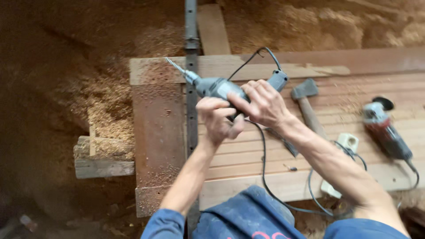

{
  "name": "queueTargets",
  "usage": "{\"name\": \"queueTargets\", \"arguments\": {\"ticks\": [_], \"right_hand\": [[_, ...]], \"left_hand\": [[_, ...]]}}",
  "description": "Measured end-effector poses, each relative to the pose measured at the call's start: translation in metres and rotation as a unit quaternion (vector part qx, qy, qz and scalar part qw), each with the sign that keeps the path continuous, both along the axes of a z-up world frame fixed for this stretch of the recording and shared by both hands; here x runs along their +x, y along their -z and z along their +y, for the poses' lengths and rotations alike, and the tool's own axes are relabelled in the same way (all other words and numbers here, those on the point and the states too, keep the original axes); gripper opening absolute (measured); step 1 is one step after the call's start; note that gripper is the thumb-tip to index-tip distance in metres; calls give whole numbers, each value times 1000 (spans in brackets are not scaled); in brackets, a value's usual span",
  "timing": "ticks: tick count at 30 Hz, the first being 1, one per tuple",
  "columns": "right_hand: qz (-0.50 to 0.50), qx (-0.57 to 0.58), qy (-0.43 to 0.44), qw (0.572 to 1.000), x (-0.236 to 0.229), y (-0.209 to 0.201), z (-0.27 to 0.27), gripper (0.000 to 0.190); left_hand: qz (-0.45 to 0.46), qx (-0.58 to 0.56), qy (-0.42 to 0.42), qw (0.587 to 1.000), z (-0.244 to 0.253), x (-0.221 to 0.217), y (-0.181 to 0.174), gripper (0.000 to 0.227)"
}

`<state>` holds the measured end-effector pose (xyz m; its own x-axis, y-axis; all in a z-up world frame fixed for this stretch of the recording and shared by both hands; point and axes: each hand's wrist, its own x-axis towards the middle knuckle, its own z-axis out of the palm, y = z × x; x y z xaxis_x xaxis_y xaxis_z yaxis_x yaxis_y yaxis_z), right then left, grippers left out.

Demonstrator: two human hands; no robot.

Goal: The person drills holes into a wooden plank using a power drill, then uses a small axe to hammer wooden dowels into the drilled holes. The person also uses a chisel to clear debris from the holes.

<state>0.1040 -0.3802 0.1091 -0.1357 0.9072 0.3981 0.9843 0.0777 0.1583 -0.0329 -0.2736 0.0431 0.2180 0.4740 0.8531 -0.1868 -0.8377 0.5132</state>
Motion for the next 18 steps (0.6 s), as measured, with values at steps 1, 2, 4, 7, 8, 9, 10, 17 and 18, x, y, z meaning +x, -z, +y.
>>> {"name": "queueTargets", "arguments": {"ticks": [1, 2, 4, 7, 8, 9, 10, 17, 18], "right_hand": [[-44, 34, -6, 998, 3, 14, -23, 48], [-44, 39, -9, 998, 7, 27, -43, 47], [-39, 47, -12, 998, 14, 49, -79, 46], [-48, 57, -45, 996, 27, 73, -111, 47], [-34, 56, -36, 997, 28, 81, -120, 46], [-20, 57, -27, 998, 27, 89, -126, 46], [-9, 58, -19, 998, 29, 95, -133, 46], [143, 164, 337, 916, -11, 123, -204, 56], [164, 173, 359, 902, -21, 122, -222, 54]], "left_hand": [[6, -83, -23, 996, -25, -3, 15, 34], [-33, -335, 32, 941, -42, -2, 30, 38], [-72, -758, 124, 636, -70, 1, 60, 47], [18, -876, 245, 416, -86, 6, 103, 59], [21, -873, 247, 421, -92, 7, 117, 58], [25, -869, 248, 427, -97, 10, 130, 58], [26, -865, 252, 434, -103, 15, 142, 59], [-98, -850, 270, 441, -132, 41, 205, 50], [-98, -854, 269, 435, -134, 43, 211, 49]]}}
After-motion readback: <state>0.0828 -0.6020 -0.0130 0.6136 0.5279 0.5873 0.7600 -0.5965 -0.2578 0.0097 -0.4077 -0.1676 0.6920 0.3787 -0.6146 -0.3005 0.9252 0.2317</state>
